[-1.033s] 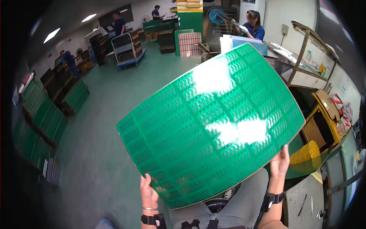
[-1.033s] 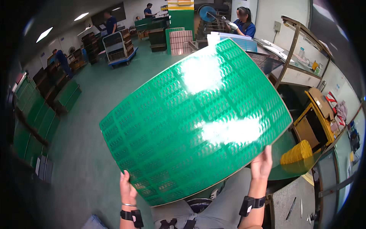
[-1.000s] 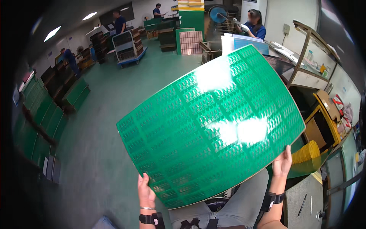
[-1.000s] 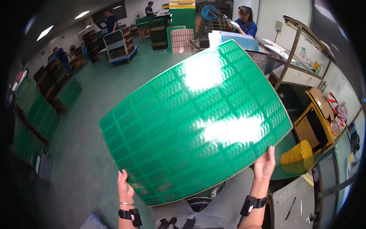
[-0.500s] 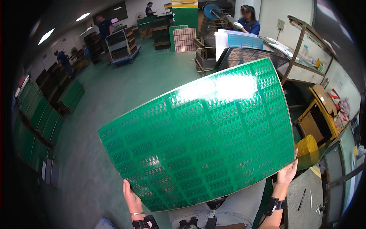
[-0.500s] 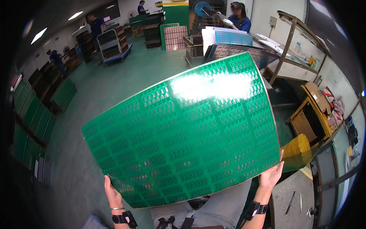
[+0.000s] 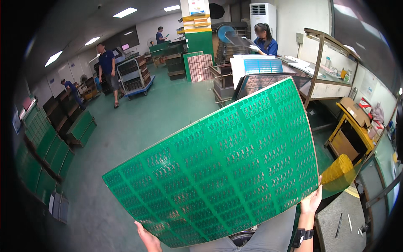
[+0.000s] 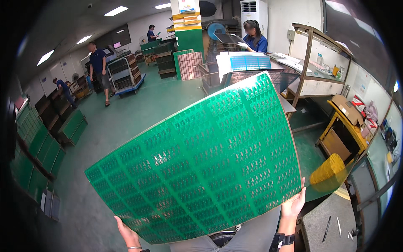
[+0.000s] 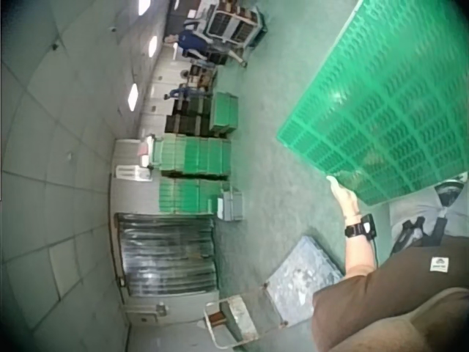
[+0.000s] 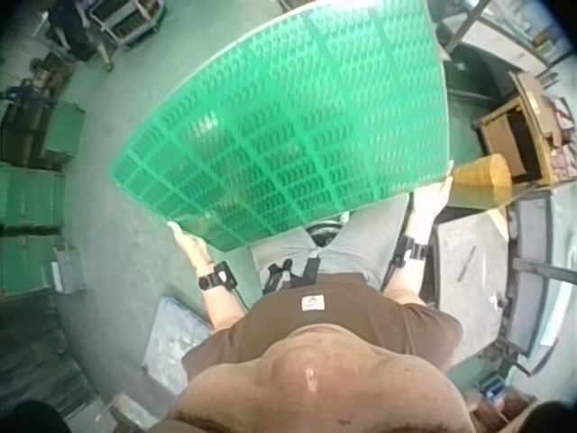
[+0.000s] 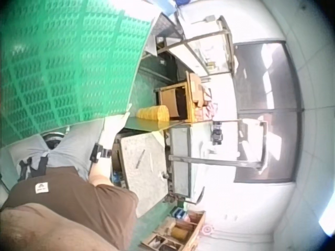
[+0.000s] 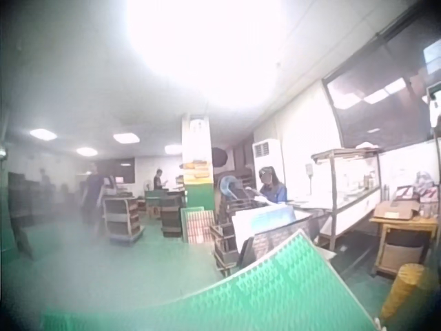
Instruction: Picking up green circuit board panels, inspecting them, and placing them into a vertical rack on a fabrication floor.
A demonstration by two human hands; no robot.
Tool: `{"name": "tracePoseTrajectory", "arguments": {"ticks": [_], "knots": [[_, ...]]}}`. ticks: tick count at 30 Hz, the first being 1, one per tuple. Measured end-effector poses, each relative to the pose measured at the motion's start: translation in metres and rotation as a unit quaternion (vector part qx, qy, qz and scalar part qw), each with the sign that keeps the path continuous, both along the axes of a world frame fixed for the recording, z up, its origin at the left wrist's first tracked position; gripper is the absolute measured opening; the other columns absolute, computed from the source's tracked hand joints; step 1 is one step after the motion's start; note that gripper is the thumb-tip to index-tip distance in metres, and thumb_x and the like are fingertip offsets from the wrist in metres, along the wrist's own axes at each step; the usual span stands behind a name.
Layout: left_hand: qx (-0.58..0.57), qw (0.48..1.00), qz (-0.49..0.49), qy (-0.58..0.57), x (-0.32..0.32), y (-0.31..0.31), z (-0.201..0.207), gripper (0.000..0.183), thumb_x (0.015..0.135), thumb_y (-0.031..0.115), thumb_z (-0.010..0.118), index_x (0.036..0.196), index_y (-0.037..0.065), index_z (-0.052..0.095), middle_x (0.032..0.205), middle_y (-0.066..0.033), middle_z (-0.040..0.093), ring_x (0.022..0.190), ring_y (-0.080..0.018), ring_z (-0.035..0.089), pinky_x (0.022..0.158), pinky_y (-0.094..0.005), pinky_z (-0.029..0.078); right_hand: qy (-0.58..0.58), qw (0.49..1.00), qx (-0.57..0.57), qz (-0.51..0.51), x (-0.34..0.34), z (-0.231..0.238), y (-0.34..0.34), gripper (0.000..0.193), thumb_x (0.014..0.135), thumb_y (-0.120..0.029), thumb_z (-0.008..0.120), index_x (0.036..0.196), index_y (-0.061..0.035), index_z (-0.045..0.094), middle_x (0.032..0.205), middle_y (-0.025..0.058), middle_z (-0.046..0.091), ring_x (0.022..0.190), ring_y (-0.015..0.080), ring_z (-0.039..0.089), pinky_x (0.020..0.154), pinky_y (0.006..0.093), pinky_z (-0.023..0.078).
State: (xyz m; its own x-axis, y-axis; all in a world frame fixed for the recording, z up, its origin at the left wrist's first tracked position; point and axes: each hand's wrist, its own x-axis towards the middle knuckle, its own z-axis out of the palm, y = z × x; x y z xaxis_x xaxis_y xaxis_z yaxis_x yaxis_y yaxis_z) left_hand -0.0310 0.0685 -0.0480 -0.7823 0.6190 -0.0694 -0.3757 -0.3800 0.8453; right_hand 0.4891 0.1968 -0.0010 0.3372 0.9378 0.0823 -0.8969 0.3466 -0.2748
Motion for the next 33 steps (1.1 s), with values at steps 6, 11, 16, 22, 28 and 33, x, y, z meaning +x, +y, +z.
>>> {"name": "tracePoseTrajectory", "arguments": {"ticks": [6, 11, 16, 22, 28, 33], "knots": [[-0.043, 0.999, 0.009, 0.025, 0.015, 0.000, 0.020, 0.054, 0.092, 0.043, 0.041, 0.125, 0.000, 0.042, 0.127, -0.0089, 0.046, 0.113, -0.0210, 0.044, 0.096, -0.0355, 0.034, -0.022, 1.000, -0.002, -0.001, -0.005, 0.003, -0.001, 0.036, 0.096, -0.032, 0.032, 0.127, -0.0202, 0.045, 0.135, 0.0051, 0.041, 0.121, 0.0269, 0.040, 0.099, 0.0505, 0.032], [-0.057, 0.998, 0.033, -0.005, 0.015, -0.003, 0.017, 0.060, 0.091, 0.047, 0.042, 0.129, 0.000, 0.038, 0.132, -0.0102, 0.041, 0.116, -0.0244, 0.042, 0.098, -0.0388, 0.032, -0.010, 1.000, -0.026, -0.006, -0.011, 0.010, -0.003, 0.035, 0.096, -0.033, 0.033, 0.127, -0.0203, 0.045, 0.134, 0.0045, 0.041, 0.120, 0.0266, 0.041, 0.098, 0.0497, 0.034], [-0.147, 0.987, 0.026, -0.057, 0.045, -0.002, 0.072, 0.053, 0.091, 0.040, 0.044, 0.127, 0.001, 0.038, 0.127, -0.0131, 0.043, 0.113, -0.0283, 0.043, 0.096, -0.0428, 0.036, -0.030, 0.999, -0.021, -0.002, -0.015, 0.012, -0.004, 0.035, 0.096, -0.034, 0.033, 0.126, -0.0199, 0.045, 0.134, 0.0047, 0.041, 0.119, 0.0269, 0.041, 0.097, 0.0494, 0.035], [-0.137, 0.987, -0.008, -0.079, 0.039, -0.008, 0.058, 0.058, 0.090, 0.045, 0.044, 0.127, 0.001, 0.037, 0.127, -0.0139, 0.043, 0.112, -0.0289, 0.042, 0.096, -0.0440, 0.036, 0.024, 0.999, -0.027, 0.003, -0.012, 0.012, -0.007, 0.035, 0.096, -0.032, 0.031, 0.125, -0.0207, 0.046, 0.136, 0.0078, 0.039, 0.121, 0.0302, 0.039, 0.098, 0.0529, 0.033], [-0.082, 0.995, -0.013, -0.048, 0.008, -0.005, 0.017, 0.057, 0.091, 0.044, 0.042, 0.126, -0.001, 0.040, 0.127, -0.0136, 0.044, 0.112, -0.0271, 0.044, 0.096, -0.0402, 0.035, -0.006, 0.999, -0.030, 0.014, -0.016, 0.010, -0.005, 0.033, 0.095, -0.032, 0.035, 0.124, -0.0200, 0.047, 0.132, 0.0064, 0.043, 0.118, 0.0283, 0.042, 0.098, 0.0487, 0.035], [-0.087, 0.995, 0.002, 0.043, -0.015, -0.001, 0.028, 0.050, 0.093, 0.042, 0.041, 0.119, -0.001, 0.047, 0.118, -0.0085, 0.051, 0.103, -0.0177, 0.050, 0.088, -0.0316, 0.040, -0.257, 0.953, -0.157, 0.015, 0.011, 0.014, 0.007, 0.041, 0.093, -0.034, 0.044, 0.122, -0.0049, 0.047, 0.114, 0.0143, 0.056, 0.096, 0.0202, 0.057, 0.082, 0.0351, 0.048]]}}
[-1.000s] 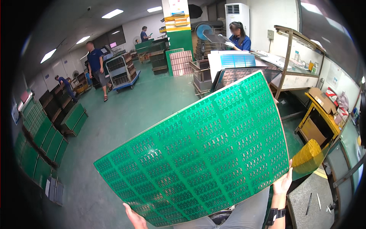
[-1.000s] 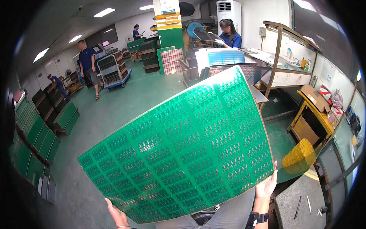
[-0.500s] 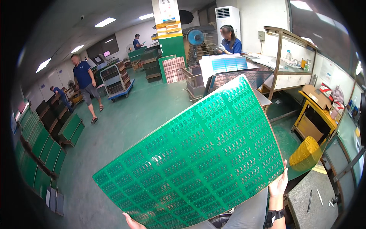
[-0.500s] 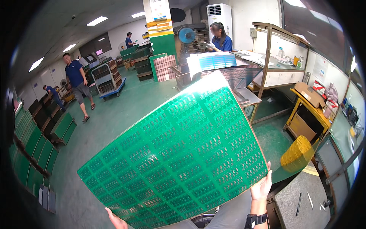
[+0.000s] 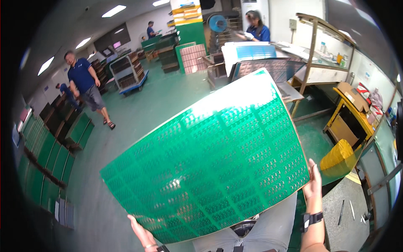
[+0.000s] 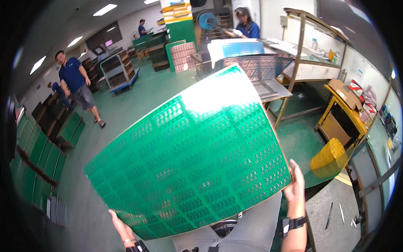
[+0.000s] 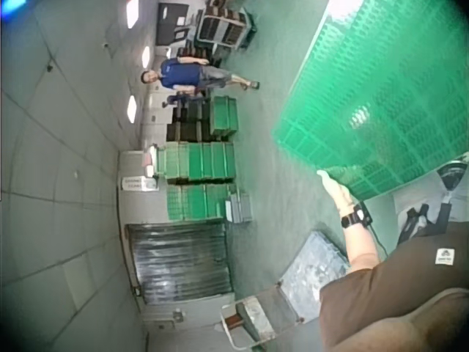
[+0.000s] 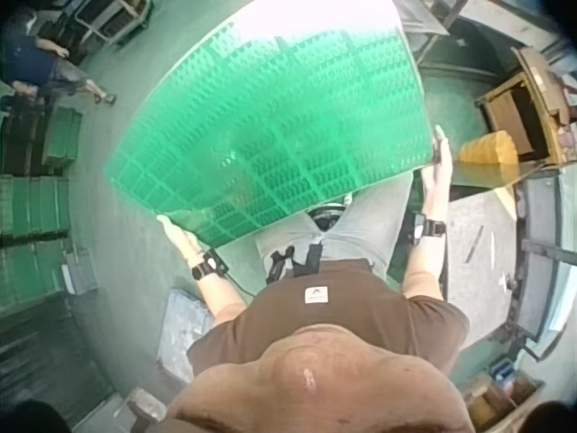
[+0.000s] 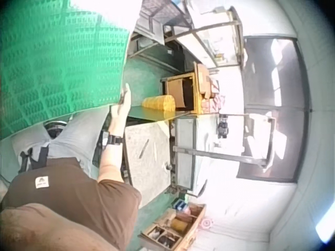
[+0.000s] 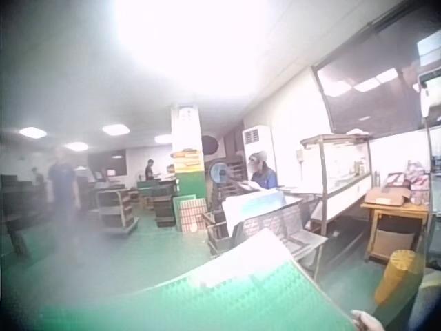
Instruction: Picking up green circuit board panels, inspecting them, and placing them into a vertical rack on a fabrication floor.
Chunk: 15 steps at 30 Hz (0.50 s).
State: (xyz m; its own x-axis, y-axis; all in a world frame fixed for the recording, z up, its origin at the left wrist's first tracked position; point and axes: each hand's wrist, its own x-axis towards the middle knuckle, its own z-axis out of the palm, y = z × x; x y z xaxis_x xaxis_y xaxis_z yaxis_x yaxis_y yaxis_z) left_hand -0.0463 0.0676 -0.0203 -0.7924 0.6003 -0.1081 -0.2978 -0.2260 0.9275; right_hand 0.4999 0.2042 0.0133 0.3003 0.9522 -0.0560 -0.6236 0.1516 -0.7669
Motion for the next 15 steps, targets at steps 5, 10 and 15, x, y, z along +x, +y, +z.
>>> {"name": "tracePoseTrajectory", "arguments": {"ticks": [5, 10, 15], "knots": [[-0.034, 0.998, -0.031, 0.041, -0.022, 0.007, 0.016, 0.048, 0.093, 0.041, 0.041, 0.114, -0.001, 0.052, 0.112, -0.0072, 0.055, 0.097, -0.0159, 0.052, 0.083, -0.0302, 0.042, -0.291, 0.936, -0.062, 0.189, 0.023, 0.044, 0.032, 0.045, 0.092, -0.036, 0.046, 0.119, 0.0003, 0.049, 0.074, 0.0051, 0.062, 0.057, 0.0078, 0.056, 0.049, 0.0190, 0.045], [-0.062, 0.994, -0.065, 0.056, -0.011, 0.015, 0.034, 0.045, 0.093, 0.038, 0.043, 0.111, -0.001, 0.054, 0.107, -0.0064, 0.058, 0.094, -0.0141, 0.053, 0.083, -0.0289, 0.041, -0.321, 0.936, -0.088, 0.113, -0.003, 0.060, 0.065, 0.041, 0.091, -0.031, 0.049, 0.121, -0.0028, 0.049, 0.076, -0.0040, 0.059, 0.057, 0.0029, 0.048, 0.049, 0.0138, 0.035], [0.041, 0.982, -0.111, 0.146, -0.005, 0.017, 0.049, 0.030, 0.093, 0.027, 0.046, 0.107, 0.001, 0.053, 0.102, -0.0036, 0.057, 0.094, -0.0105, 0.051, 0.085, -0.0247, 0.038, -0.306, 0.948, -0.007, 0.085, 0.011, 0.057, 0.084, 0.037, 0.086, -0.012, 0.055, 0.120, -0.0006, 0.049, 0.095, 0.0001, 0.060, 0.073, 0.0034, 0.052, 0.064, 0.0180, 0.042]]}}
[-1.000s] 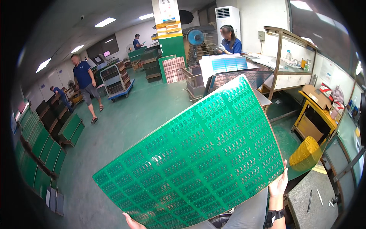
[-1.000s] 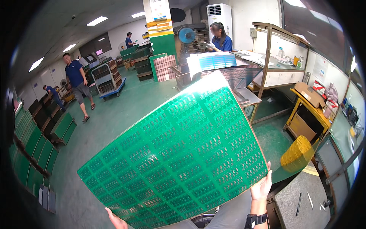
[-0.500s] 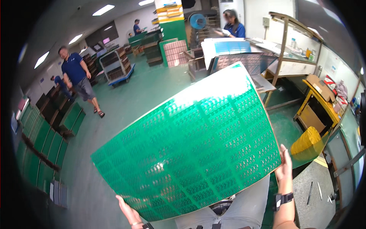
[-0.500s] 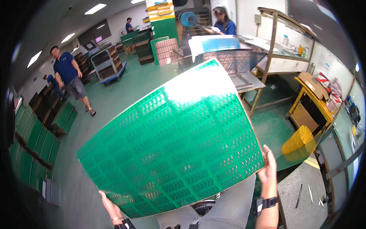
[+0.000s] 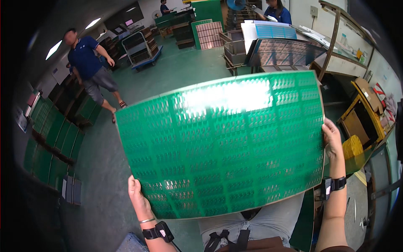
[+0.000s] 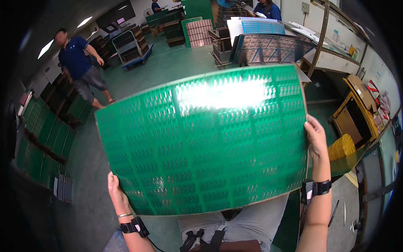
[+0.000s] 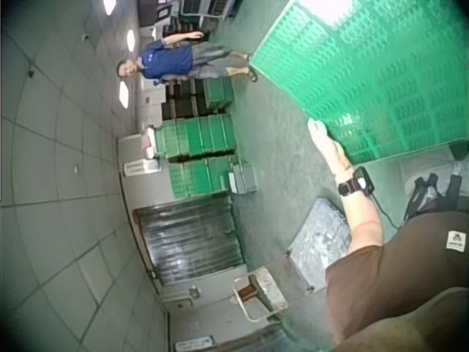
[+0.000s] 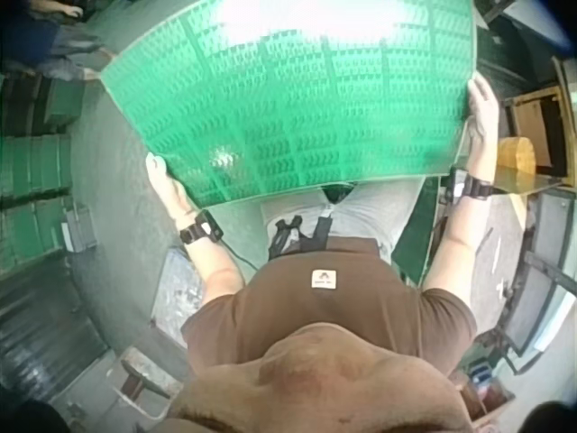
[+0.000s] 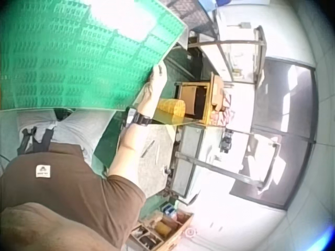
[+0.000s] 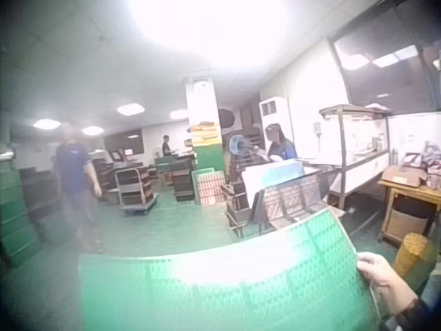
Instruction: Picking up green circuit board panels, inspecting them, and placing them into a vertical rack on a fabrication floor.
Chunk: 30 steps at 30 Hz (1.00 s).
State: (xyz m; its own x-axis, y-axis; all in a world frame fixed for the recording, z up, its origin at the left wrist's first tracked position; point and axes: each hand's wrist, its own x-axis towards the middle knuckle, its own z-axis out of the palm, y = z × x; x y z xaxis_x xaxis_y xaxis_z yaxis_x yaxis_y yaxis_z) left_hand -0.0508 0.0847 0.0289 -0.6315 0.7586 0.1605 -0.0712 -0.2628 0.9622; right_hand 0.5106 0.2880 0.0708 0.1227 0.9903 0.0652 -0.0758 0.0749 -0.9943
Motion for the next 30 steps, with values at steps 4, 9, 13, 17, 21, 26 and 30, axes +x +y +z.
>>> {"name": "tracePoseTrajectory", "arguments": {"ticks": [4, 9, 13, 17, 21, 26, 30], "knots": [[0.101, 0.993, -0.018, 0.064, 0.013, 0.010, 0.022, 0.024, 0.092, 0.020, 0.049, 0.111, 0.005, 0.048, 0.109, -0.0041, 0.053, 0.102, -0.0125, 0.047, 0.089, -0.0302, 0.036, 0.081, 0.994, 0.069, -0.026, 0.030, 0.003, 0.002, 0.036, 0.087, -0.016, 0.055, 0.121, -0.0086, 0.047, 0.098, -0.0063, 0.055, 0.083, 0.0041, 0.049, 0.086, 0.0252, 0.039], [0.276, 0.890, -0.214, 0.293, -0.044, 0.072, -0.003, 0.041, 0.091, 0.025, 0.047, 0.127, 0.008, 0.039, 0.135, -0.0154, 0.038, 0.124, -0.0277, 0.036, 0.100, -0.0435, 0.031, 0.207, 0.903, 0.356, 0.125, 0.123, -0.058, 0.027, 0.040, 0.093, -0.029, 0.042, 0.130, -0.0150, 0.039, 0.139, 0.0074, 0.034, 0.127, 0.0138, 0.028, 0.102, 0.0348, 0.024], [0.069, 0.965, -0.190, -0.167, -0.048, 0.067, 0.000, 0.054, 0.088, 0.039, 0.046, 0.132, 0.010, 0.037, 0.134, -0.0180, 0.038, 0.122, -0.0341, 0.039, 0.097, -0.0480, 0.036, 0.299, 0.879, 0.327, 0.174, 0.056, -0.076, 0.022, 0.042, 0.094, -0.034, 0.037, 0.130, -0.0111, 0.038, 0.135, 0.0119, 0.038, 0.123, 0.0201, 0.035, 0.102, 0.0382, 0.028], [0.061, 0.733, -0.562, -0.378, 0.025, 0.105, 0.022, 0.054, 0.091, 0.042, 0.039, 0.131, 0.008, 0.036, 0.131, -0.0134, 0.042, 0.117, -0.0265, 0.045, 0.093, -0.0452, 0.041, 0.240, 0.922, 0.294, 0.081, 0.067, -0.081, -0.028, 0.042, 0.094, -0.034, 0.036, 0.129, -0.0102, 0.039, 0.134, 0.0118, 0.038, 0.122, 0.0213, 0.036, 0.101, 0.0382, 0.029], [0.188, 0.930, -0.221, -0.227, 0.092, 0.056, 0.047, 0.060, 0.094, 0.047, 0.025, 0.137, 0.005, 0.026, 0.132, -0.0145, 0.041, 0.118, -0.0228, 0.043, 0.099, -0.0375, 0.038, 0.225, 0.943, 0.242, 0.033, 0.053, -0.102, -0.052, 0.042, 0.094, -0.034, 0.036, 0.128, -0.0092, 0.040, 0.134, 0.0117, 0.039, 0.122, 0.0226, 0.037, 0.101, 0.0381, 0.030], [-0.018, 0.929, -0.268, -0.254, 0.114, 0.065, 0.035, 0.046, 0.096, 0.031, 0.032, 0.132, 0.003, 0.035, 0.120, -0.0081, 0.052, 0.102, -0.0158, 0.054, 0.085, -0.0302, 0.046, 0.158, 0.974, 0.154, -0.046, 0.061, -0.104, -0.050, 0.042, 0.094, -0.034, 0.036, 0.127, -0.0079, 0.041, 0.134, 0.0116, 0.039, 0.121, 0.0241, 0.039, 0.101, 0.0381, 0.032], [-0.027, 0.931, -0.247, -0.266, 0.132, 0.064, 0.042, 0.042, 0.093, 0.015, 0.040, 0.132, 0.003, 0.034, 0.120, -0.0075, 0.052, 0.102, -0.0152, 0.054, 0.085, -0.0282, 0.046, 0.116, 0.986, 0.082, -0.090, 0.051, -0.119, -0.067, 0.042, 0.094, -0.034, 0.036, 0.127, -0.0070, 0.041, 0.134, 0.0115, 0.040, 0.120, 0.0254, 0.040, 0.100, 0.0380, 0.033]]}}
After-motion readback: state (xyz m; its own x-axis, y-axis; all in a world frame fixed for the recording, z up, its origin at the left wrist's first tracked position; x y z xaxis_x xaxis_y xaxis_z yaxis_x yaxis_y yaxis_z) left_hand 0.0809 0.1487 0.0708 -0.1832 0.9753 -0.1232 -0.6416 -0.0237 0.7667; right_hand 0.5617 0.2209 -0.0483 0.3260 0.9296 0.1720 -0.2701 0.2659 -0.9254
